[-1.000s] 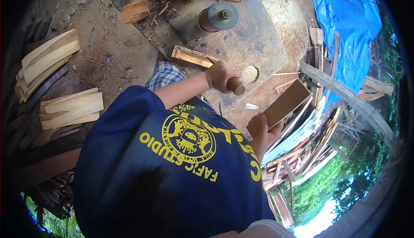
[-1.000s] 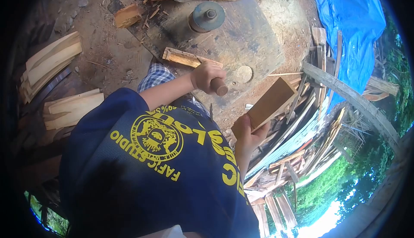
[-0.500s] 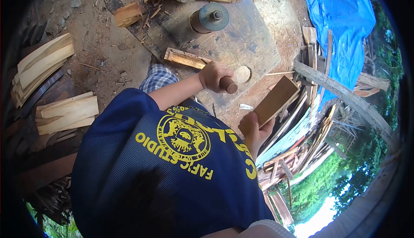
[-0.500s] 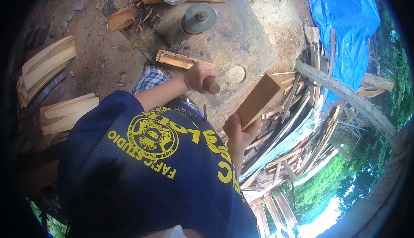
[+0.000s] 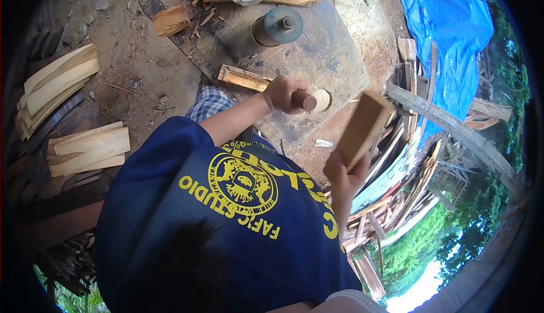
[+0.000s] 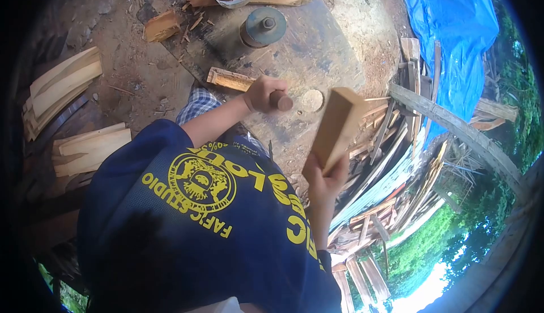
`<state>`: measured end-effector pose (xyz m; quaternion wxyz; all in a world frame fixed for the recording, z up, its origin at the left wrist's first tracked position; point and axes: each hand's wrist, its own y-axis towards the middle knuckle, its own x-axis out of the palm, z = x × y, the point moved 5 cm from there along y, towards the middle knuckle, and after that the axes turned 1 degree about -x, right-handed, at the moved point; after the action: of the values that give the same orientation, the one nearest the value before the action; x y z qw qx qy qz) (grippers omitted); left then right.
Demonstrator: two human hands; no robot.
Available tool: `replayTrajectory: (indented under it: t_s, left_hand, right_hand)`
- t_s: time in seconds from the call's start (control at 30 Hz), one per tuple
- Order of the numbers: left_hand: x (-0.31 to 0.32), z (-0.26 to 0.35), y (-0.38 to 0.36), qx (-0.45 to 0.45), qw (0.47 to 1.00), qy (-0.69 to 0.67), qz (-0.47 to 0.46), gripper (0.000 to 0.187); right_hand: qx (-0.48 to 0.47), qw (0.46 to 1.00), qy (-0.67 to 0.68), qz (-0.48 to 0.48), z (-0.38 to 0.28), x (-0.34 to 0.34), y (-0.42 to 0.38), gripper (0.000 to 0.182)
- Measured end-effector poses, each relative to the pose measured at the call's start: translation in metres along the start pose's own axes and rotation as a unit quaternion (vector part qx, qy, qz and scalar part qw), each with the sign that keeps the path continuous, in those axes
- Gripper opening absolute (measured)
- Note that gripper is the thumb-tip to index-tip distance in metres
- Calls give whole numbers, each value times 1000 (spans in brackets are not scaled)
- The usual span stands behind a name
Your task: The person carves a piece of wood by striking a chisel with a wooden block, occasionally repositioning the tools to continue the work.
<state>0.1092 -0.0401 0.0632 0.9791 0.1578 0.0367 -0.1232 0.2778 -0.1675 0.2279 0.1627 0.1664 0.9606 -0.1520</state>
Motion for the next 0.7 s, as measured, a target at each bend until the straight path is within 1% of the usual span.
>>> replayTrajectory:
  t_s: [0.03,0.07,0.1,0.13,0.2,0.23,0.27,0.33,0.37,0.4,0.47,0.5,0.57,0.6,0.67,0.7]
  left_hand:
    - [-2,0,2,9,1000,8,4,22]
    - [-2,-1,3,9,1000,7,3,22]
    - [-3,-4,5,7,1000,2,8,21]
    - [-4,-5,4,3,1000,-3,12,20]
    - [-5,-4,5,7,1000,-3,12,18]
    - [-3,-5,4,13,1000,-3,12,19]
    - [-3,-5,4,19,1000,-3,12,19]
    - [-3,-3,4,33,999,6,8,18]
    - [-3,-3,3,43,999,13,5,17]
    - [2,-8,1,46,999,14,4,17]
    - [7,-10,-1,107,991,83,5,19]
    - [6,-6,-3,116,990,78,-2,17]
    - [8,-11,-5,120,989,87,-5,18]
    - [11,-14,-4,121,988,91,-7,19]
    - [13,-18,-2,89,993,75,-17,19]
    - [13,-16,-1,88,993,70,-19,19]
  right_hand:
    - [-63,997,19,-40,-12,-12,4,36]
    - [-127,988,39,-81,-35,-12,7,30]
    - [-184,980,73,-13,-56,-16,4,34]
    - [-239,964,106,56,-84,-14,-1,42]
    - [-291,942,145,80,-105,-20,-7,60]
    - [-317,927,186,68,-107,-16,-7,62]
    - [-320,926,188,70,-100,-7,-6,62]
    - [-236,962,113,80,-61,17,5,48]
    - [-201,979,-31,6,-30,35,14,41]
    - [-159,969,-175,-69,-4,52,21,36]
    - [-38,954,-271,-121,-8,81,20,37]
    - [-43,955,-267,-120,-14,81,22,37]
    - [-13,950,-280,-139,-17,80,20,41]
    - [-18,953,-274,-128,-17,79,19,41]
    - [1,956,-270,-115,-11,77,21,38]
    - [-20,964,-241,-110,-6,75,22,39]
